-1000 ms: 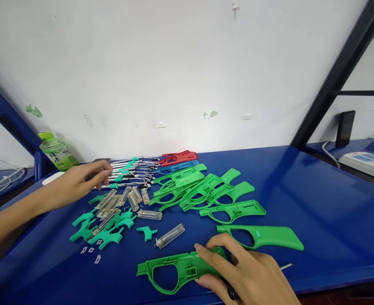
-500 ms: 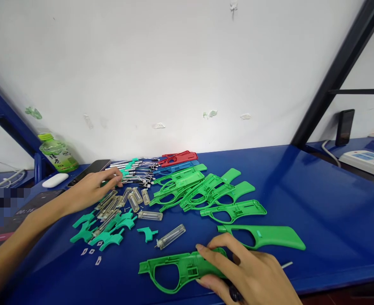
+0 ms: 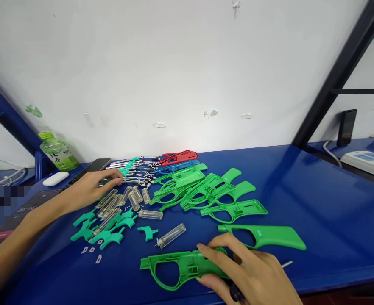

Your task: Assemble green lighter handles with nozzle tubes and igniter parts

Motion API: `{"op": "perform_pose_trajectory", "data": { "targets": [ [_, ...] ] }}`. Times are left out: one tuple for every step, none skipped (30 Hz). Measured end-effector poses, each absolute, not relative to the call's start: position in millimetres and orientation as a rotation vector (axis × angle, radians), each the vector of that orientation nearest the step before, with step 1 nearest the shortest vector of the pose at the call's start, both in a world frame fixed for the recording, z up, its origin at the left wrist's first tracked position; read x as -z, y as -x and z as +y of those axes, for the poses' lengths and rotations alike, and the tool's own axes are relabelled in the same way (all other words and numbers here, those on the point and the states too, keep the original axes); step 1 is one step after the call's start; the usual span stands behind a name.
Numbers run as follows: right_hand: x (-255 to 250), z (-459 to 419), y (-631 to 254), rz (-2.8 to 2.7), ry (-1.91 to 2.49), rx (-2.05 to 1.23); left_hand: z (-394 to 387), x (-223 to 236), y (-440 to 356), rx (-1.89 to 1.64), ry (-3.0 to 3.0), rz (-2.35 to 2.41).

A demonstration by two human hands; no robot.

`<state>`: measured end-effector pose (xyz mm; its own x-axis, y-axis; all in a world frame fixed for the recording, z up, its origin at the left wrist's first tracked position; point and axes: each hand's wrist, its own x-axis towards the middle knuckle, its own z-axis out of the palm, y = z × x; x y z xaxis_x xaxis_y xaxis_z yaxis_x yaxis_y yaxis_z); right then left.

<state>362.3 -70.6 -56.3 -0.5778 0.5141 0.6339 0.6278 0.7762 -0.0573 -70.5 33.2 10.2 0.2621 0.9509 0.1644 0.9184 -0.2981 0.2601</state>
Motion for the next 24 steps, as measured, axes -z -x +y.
{"op": "perform_pose_trajectory", "data": {
  "targets": [
    [56.7,-70.3,-362.7,-2.315,0.844,0.226,33.5,-10.0,71.0,-0.440,-2.413,1.788],
    [57.0,-69.9,-363.1,-2.314,0.844,0.224,33.8,-9.7,71.4,-0.439,-2.420,1.789],
    [57.4,-69.5,-363.5,-2.314,0.847,0.221,34.0,-9.5,71.7,-0.440,-2.425,1.791],
    [57.7,-69.2,-364.0,-2.315,0.848,0.219,34.2,-9.2,71.9,-0.440,-2.428,1.796],
    [58.0,-69.1,-364.4,-2.316,0.848,0.216,34.3,-8.9,72.0,-0.439,-2.430,1.802],
    [58.2,-69.2,-364.8,-2.315,0.849,0.213,34.2,-8.5,72.0,-0.440,-2.432,1.808],
    [58.5,-69.5,-365.1,-2.315,0.849,0.208,34.1,-8.1,71.9,-0.440,-2.435,1.812],
    [58.7,-69.7,-365.2,-2.318,0.850,0.203,34.0,-7.7,71.8,-0.440,-2.438,1.814],
    [59.0,-70.0,-365.3,-2.319,0.850,0.199,33.9,-7.2,71.7,-0.440,-2.442,1.816],
    [59.2,-70.2,-365.4,-2.321,0.849,0.197,33.8,-6.6,71.6,-0.440,-2.445,1.818],
    [59.4,-70.3,-365.3,-2.322,0.849,0.196,33.7,-6.0,71.6,-0.440,-2.448,1.819],
    [59.6,-70.2,-365.3,-2.319,0.848,0.199,33.8,-5.4,71.7,-0.437,-2.451,1.819],
    [59.7,-70.1,-365.2,-2.319,0.848,0.202,33.9,-4.9,71.8,-0.434,-2.453,1.820],
    [59.6,-70.0,-365.1,-2.315,0.848,0.207,34.0,-4.5,72.1,-0.431,-2.456,1.819],
    [59.4,-70.0,-365.0,-2.310,0.849,0.214,34.2,-4.1,72.3,-0.427,-2.459,1.817],
    [59.0,-70.0,-364.9,-2.306,0.849,0.218,34.3,-3.9,72.6,-0.423,-2.464,1.813],
    [58.6,-70.0,-364.9,-2.307,0.847,0.220,34.4,-3.7,72.7,-0.420,-2.471,1.809],
    [58.1,-70.2,-364.8,-2.308,0.845,0.219,34.4,-3.5,72.7,-0.419,-2.479,1.805],
    [57.6,-70.3,-364.8,-2.307,0.846,0.218,34.3,-3.3,72.6,-0.419,-2.487,1.801],
    [57.3,-70.4,-364.8,-2.307,0.850,0.217,34.3,-3.0,72.4,-0.419,-2.495,1.797],
    [57.1,-70.3,-364.7,-2.308,0.854,0.216,34.2,-2.6,72.1,-0.420,-2.504,1.794],
    [57.1,-70.1,-364.5,-2.306,0.856,0.218,34.2,-1.9,71.7,-0.420,-2.513,1.790],
    [57.4,-69.8,-364.2,-2.303,0.858,0.219,34.3,-1.1,71.3,-0.419,-2.522,1.786],
    [57.8,-69.3,-364.0,-2.301,0.858,0.218,34.4,-0.1,71.0,-0.416,-2.532,1.782]
  ]
}}
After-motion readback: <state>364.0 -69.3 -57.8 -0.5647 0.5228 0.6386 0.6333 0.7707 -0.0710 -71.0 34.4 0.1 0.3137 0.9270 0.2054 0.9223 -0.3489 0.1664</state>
